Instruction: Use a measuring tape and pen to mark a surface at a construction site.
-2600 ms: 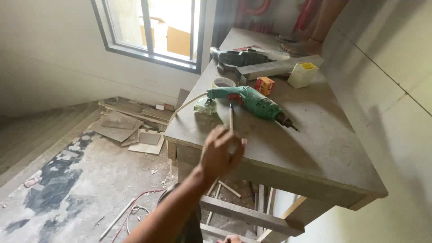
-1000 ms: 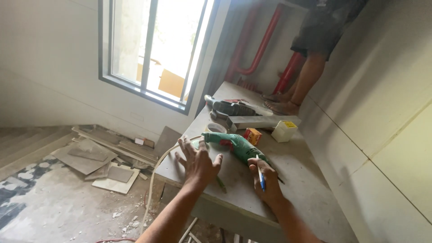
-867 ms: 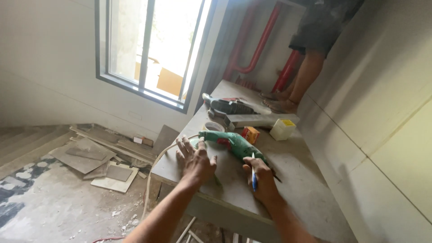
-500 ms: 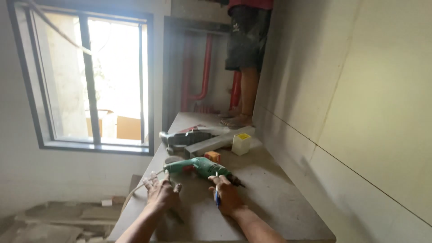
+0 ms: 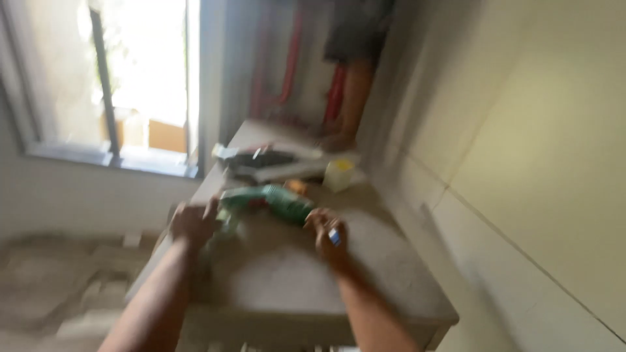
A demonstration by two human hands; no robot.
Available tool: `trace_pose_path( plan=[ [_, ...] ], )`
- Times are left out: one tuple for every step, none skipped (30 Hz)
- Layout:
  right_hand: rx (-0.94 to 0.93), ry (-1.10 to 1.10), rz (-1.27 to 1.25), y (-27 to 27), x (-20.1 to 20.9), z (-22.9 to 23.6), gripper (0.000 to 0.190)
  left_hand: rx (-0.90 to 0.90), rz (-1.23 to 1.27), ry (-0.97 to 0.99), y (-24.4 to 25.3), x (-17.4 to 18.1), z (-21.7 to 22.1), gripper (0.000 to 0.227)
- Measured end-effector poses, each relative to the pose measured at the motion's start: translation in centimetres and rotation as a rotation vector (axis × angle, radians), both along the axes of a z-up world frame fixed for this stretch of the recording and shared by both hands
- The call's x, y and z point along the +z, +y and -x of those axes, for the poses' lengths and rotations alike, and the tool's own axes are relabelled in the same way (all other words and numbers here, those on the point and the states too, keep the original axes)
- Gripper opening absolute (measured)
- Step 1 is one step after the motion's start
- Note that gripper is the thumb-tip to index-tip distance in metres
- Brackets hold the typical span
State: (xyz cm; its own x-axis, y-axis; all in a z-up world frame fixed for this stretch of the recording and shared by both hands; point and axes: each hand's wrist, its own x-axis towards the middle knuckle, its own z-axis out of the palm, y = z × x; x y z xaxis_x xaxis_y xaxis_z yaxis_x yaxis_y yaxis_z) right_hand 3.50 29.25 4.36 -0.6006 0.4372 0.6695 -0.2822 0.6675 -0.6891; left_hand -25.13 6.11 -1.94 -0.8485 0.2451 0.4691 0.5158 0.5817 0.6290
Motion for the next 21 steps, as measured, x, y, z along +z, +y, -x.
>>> trace_pose_path(
  plan=[
    [0.041,-0.048,0.028,0.2,-1.2,0.7,0.028,0.041,0.028,-0.048,-0.8,1.1,-2.1,0.069],
    [0.106,0.028,0.157,0.5,-2.4,1.5,0.036,-0.009,-0.087,-0.019,-1.6,2.6,-4.2,0.055],
    [0.148,0.117,0.286,1.0,-3.3,2.2,0.046,-0.072,-0.206,0.027,-2.0,5.1,-6.0,0.041],
    [0.168,0.082,0.313,-0.5,-3.5,1.9,0.046,-0.043,-0.183,-0.004,-3.2,4.8,-6.6,0.041],
    [0.163,0.057,0.288,-1.0,-2.5,1.5,0.046,-0.034,-0.174,-0.024,-3.0,5.6,-6.9,0.034],
    [0.159,0.032,0.263,-1.3,-1.3,1.2,0.051,-0.026,-0.165,-0.044,-2.7,6.4,-7.0,0.028],
    [0.158,0.014,0.266,-1.3,-1.3,1.0,0.051,-0.023,-0.164,-0.061,-2.7,6.5,-7.2,0.028],
    [0.165,0.023,0.258,-1.2,-1.2,0.8,0.056,-0.038,-0.148,-0.070,-2.7,6.5,-7.4,0.031],
    [0.181,0.044,0.248,-1.2,-1.0,1.3,0.062,-0.048,-0.133,-0.066,-2.9,7.1,-7.0,0.036],
    [0.189,0.039,0.250,-0.4,-1.2,1.7,0.062,-0.038,-0.132,-0.070,-2.7,7.5,-7.2,0.036],
    [0.194,0.072,0.298,0.3,-1.7,2.2,0.067,-0.019,-0.127,-0.082,-2.8,7.8,-7.4,0.037],
    [0.198,0.105,0.346,0.9,-2.3,2.7,0.071,0.000,-0.122,-0.093,-2.8,8.0,-7.6,0.037],
    [0.202,0.095,0.366,0.7,-2.3,2.6,0.071,0.008,-0.104,-0.104,-2.7,7.9,-7.4,0.037],
    [0.197,0.098,0.347,0.6,-2.2,2.6,0.073,-0.002,-0.102,-0.119,-2.6,7.7,-7.3,0.041],
    [0.188,0.101,0.333,0.3,-2.2,2.3,0.074,-0.017,-0.095,-0.136,-2.5,7.6,-7.3,0.044],
    [0.186,0.091,0.356,-0.3,-2.4,1.8,0.074,-0.013,-0.073,-0.148,-2.7,7.5,-7.6,0.044],
    [0.197,0.096,0.304,-0.4,-1.9,1.5,0.076,0.012,-0.044,-0.077,-2.5,7.8,-7.6,0.047],
    [0.208,0.102,0.252,-0.6,-1.3,1.1,0.077,0.035,-0.015,-0.006,-2.5,8.2,-7.8,0.049],
    [0.222,0.108,0.244,-0.7,-1.1,1.1,0.077,0.048,-0.023,0.003,-2.4,8.2,-7.5,0.049],
    [0.217,0.069,0.238,-0.9,-0.9,1.2,0.079,0.045,-0.020,-0.058,-2.4,8.4,-7.3,0.049],
    [0.208,0.023,0.231,-1.0,-0.8,0.9,0.081,0.038,-0.018,-0.126,-2.1,8.2,-7.2,0.049]
  ],
)
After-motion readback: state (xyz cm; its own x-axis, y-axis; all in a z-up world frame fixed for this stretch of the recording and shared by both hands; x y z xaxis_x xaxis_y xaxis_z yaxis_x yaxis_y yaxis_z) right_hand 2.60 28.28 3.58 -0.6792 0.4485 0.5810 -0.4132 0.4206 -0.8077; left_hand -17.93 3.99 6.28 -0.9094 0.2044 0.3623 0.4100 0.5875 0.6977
